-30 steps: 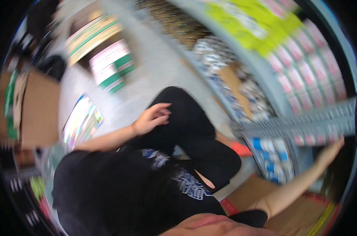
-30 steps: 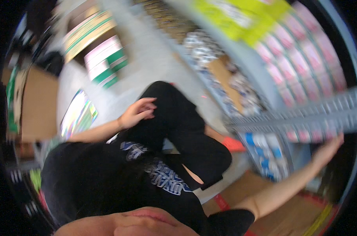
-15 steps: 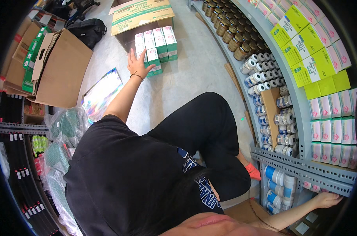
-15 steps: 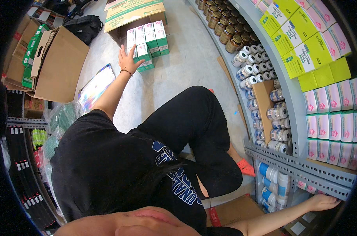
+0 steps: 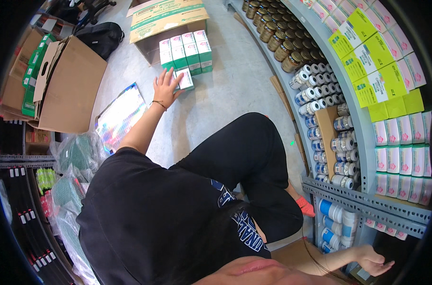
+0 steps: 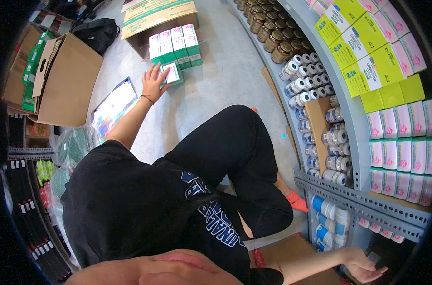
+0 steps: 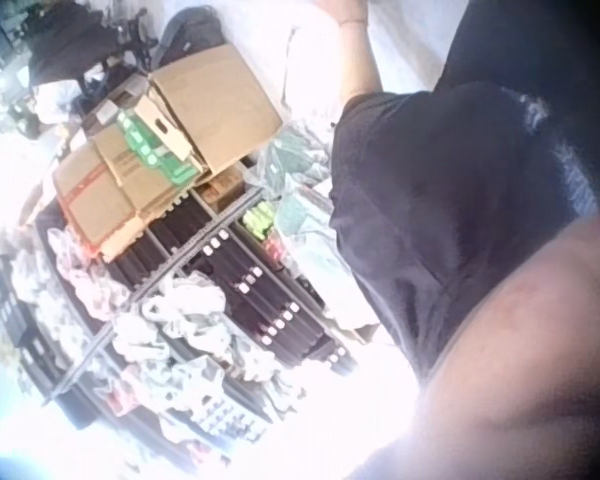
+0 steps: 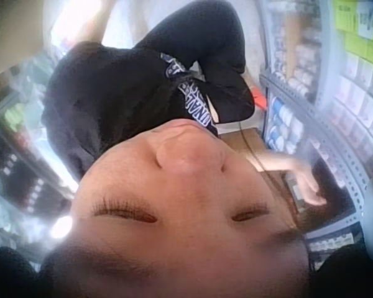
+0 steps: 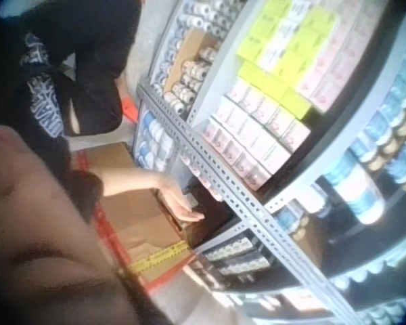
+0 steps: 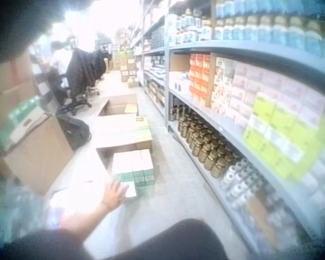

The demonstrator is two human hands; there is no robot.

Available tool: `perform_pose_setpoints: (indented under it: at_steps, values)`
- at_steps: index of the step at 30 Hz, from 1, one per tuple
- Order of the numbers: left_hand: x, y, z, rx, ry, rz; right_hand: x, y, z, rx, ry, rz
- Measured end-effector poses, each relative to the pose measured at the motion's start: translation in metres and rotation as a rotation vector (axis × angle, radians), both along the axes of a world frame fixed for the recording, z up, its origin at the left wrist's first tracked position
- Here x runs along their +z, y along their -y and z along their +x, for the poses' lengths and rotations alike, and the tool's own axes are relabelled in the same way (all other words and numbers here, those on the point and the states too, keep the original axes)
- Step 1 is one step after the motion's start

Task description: The person sits on the floor in a warehouse aisle and restocks shelves by taking small boxes from a larger cardboard carton and placing them onto metal shelving units. They handle multiple boxes, arranging them in rows on the shelf.

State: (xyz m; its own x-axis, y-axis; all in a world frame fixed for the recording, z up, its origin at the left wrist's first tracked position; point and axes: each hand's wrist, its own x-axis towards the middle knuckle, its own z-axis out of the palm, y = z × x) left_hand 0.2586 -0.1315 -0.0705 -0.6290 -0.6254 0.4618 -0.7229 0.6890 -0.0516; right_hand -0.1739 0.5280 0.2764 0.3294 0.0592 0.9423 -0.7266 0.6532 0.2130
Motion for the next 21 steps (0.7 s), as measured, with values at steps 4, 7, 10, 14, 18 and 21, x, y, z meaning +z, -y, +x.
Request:
perform_pose_setpoints:
  at_steps: [4,7,10,14,18,21]
  values:
    - [0.008,0.0,-0.002,-0.267,-0.186,0.073,-0.072,0.1,0.063,0.134,0.183,0.142]
    - [0.016,0.015,-0.005,-0.29,-0.172,0.214,-0.11,0.194,0.128,0.312,0.69,0.548]
    - [0.017,0.041,-0.014,-0.393,-0.15,0.192,-0.116,0.28,0.149,0.752,0.752,0.786]
    - [0.022,0.048,0.001,-0.32,-0.037,0.268,-0.147,0.352,0.173,0.945,0.748,0.854]
    - [0.075,0.016,-0.025,-0.613,0.035,0.253,-0.155,0.382,0.193,0.817,0.853,0.974]
    - [0.155,-0.03,-0.048,-0.805,0.104,0.317,-0.141,0.386,0.206,0.755,0.899,1.092]
